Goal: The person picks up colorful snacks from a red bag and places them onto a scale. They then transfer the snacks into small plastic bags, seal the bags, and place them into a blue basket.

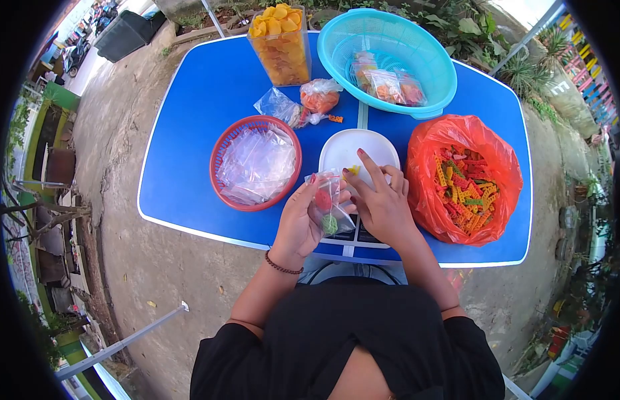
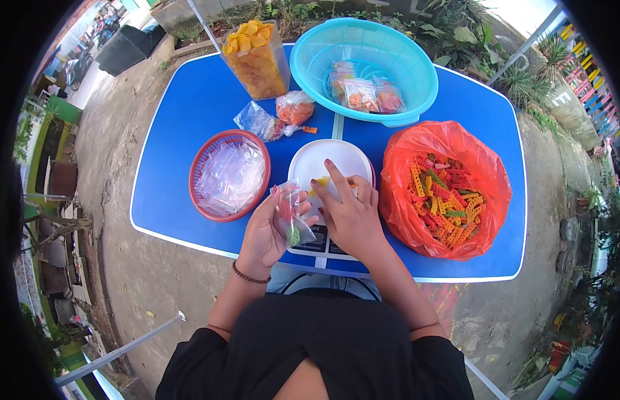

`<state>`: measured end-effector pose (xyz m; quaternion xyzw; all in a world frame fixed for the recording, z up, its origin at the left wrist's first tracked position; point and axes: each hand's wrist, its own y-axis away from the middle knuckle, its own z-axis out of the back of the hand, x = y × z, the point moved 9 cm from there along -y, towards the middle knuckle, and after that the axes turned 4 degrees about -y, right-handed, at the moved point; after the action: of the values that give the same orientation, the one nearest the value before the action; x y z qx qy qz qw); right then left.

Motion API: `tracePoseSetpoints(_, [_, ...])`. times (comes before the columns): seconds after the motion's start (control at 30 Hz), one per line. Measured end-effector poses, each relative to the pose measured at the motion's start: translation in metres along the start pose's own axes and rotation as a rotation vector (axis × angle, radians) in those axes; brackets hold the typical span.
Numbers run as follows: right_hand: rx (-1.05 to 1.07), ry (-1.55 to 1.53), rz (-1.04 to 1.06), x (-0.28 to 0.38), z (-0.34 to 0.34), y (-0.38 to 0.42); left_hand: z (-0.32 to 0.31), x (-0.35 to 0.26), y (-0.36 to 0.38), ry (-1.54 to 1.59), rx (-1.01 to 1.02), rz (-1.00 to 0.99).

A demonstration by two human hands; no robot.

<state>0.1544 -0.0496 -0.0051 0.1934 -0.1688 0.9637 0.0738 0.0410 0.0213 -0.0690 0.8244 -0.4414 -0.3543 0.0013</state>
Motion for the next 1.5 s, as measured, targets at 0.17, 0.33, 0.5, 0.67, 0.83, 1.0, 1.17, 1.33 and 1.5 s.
tracePoseSetpoints(0.17, [-0.028, -0.071, 0.041, -0.005, -0.007, 0.000, -0.002, -0.003, 0.002, -0.093, 0.016, -0.038])
tracePoseSetpoints(0.33, [-0.099, -0.057, 0.065, -0.010, -0.001, 0.001, -0.007, -0.010, 0.005, -0.357, 0.052, -0.143])
tracePoseSetpoints(0.5, [-0.172, -0.741, -0.248, -0.036, 0.008, 0.006, -0.010, -0.012, 0.008, -0.535, 0.045, -0.211])
tracePoseSetpoints(0.67, [-0.206, -1.184, -0.265, -0.034, 0.012, 0.013, -0.021, -0.013, 0.011, -0.721, 0.074, -0.259])
tracePoseSetpoints(0.83, [-0.191, -1.151, -0.224, -0.036, 0.021, 0.011, -0.024, -0.010, 0.014, -0.752, 0.143, -0.231])
tracePoseSetpoints(1.0, [-0.034, -0.825, 0.019, -0.019, 0.049, -0.003, -0.028, -0.007, 0.014, -0.773, 0.193, -0.137])
tracePoseSetpoints(1.17, [0.043, -0.872, -0.041, -0.020, 0.047, -0.006, -0.029, 0.006, 0.015, -0.743, 0.256, 0.008])
tracePoseSetpoints(1.33, [0.050, -0.975, -0.138, -0.027, 0.036, -0.003, -0.029, 0.007, 0.016, -0.755, 0.226, 0.022])
tracePoseSetpoints(1.5, [-0.037, -1.087, -0.237, -0.036, 0.027, 0.000, -0.032, 0.003, 0.016, -0.765, 0.248, -0.030])
